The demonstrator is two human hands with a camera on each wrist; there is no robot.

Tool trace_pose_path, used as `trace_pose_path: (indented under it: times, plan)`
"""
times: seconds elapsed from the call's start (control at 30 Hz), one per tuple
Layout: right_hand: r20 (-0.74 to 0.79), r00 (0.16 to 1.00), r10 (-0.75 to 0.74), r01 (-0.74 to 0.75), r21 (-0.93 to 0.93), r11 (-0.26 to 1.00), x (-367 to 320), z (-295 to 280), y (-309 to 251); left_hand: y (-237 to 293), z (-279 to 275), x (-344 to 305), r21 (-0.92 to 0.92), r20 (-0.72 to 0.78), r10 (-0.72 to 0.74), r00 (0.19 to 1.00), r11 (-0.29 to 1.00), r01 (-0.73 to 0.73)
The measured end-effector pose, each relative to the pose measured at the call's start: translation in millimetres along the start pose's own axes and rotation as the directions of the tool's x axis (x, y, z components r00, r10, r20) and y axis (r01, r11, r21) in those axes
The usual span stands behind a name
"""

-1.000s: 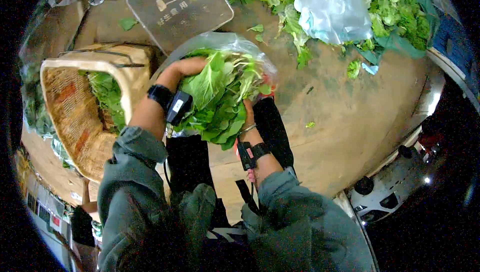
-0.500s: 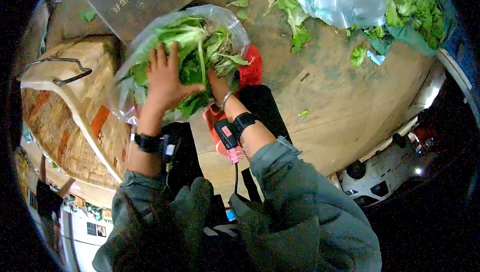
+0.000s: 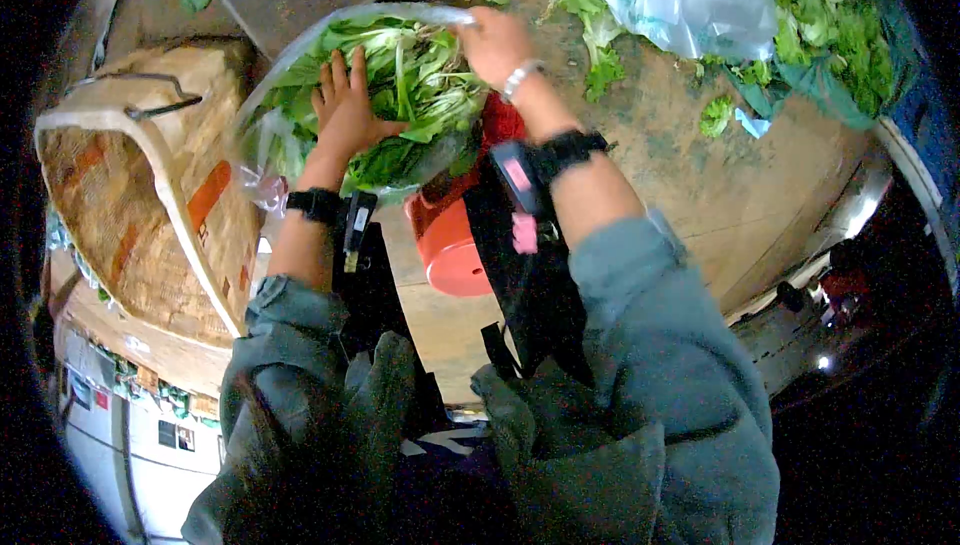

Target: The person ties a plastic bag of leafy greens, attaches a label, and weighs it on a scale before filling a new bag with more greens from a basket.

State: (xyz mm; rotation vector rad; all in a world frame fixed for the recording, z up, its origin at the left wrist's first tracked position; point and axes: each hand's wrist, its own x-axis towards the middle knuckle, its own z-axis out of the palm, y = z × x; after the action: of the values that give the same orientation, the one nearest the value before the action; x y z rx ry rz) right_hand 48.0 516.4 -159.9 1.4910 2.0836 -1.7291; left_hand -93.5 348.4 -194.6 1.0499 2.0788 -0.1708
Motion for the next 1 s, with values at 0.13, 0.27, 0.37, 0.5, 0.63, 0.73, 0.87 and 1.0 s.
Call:
trace_pose_path:
  times: [0.13,0.27,0.37,0.5,0.63,0.73,0.87,1.0]
  plan:
    - [0.710,0.680,0.185,-0.609,0.405,0.682,-96.4,-52.4,-66.6,-6.7,5.9,18.7,-0.064,0.124,-0.023,0.992,0.997,0.032]
    - [0.711,0.688,0.142,-0.485,0.305,0.819,-104.2,-41.3,-142.9,20.9,36.0,3.4,0.025,0.030,-0.071,0.997,0.997,0.071]
    - [0.618,0.779,-0.105,-0.363,0.581,0.729,-83.8,-29.6,-136.6,23.1,23.4,-10.4,-0.014,0.002,-0.043,0.999,0.999,0.043]
    - [0.436,0.900,0.007,-0.226,0.453,0.862,-65.8,-42.3,-110.1,20.6,6.0,-32.6,-0.149,-0.295,0.129,0.947,0.972,-0.179]
    - [0.318,0.932,0.172,-0.201,0.063,0.977,-78.2,-34.9,-117.5,4.5,8.7,-73.2,-0.434,-0.570,-0.028,0.821,0.859,-0.273]
    - [0.065,0.956,-0.286,0.283,-0.454,0.844,-97.0,-12.7,-133.0,-40.2,61.2,-77.1,-0.503,-0.536,-0.247,0.807,0.861,-0.071]
    - [0.246,0.626,-0.740,0.779,-0.217,0.588,-111.1,40.9,-155.5,-70.7,16.3,-102.8,-0.002,0.059,-0.408,0.911,0.913,0.409]
    - [0.607,0.760,-0.234,0.645,-0.747,0.158,-51.7,109.9,-59.7,-101.5,12.2,-143.6,0.212,-0.055,-0.416,0.908,0.884,0.418]
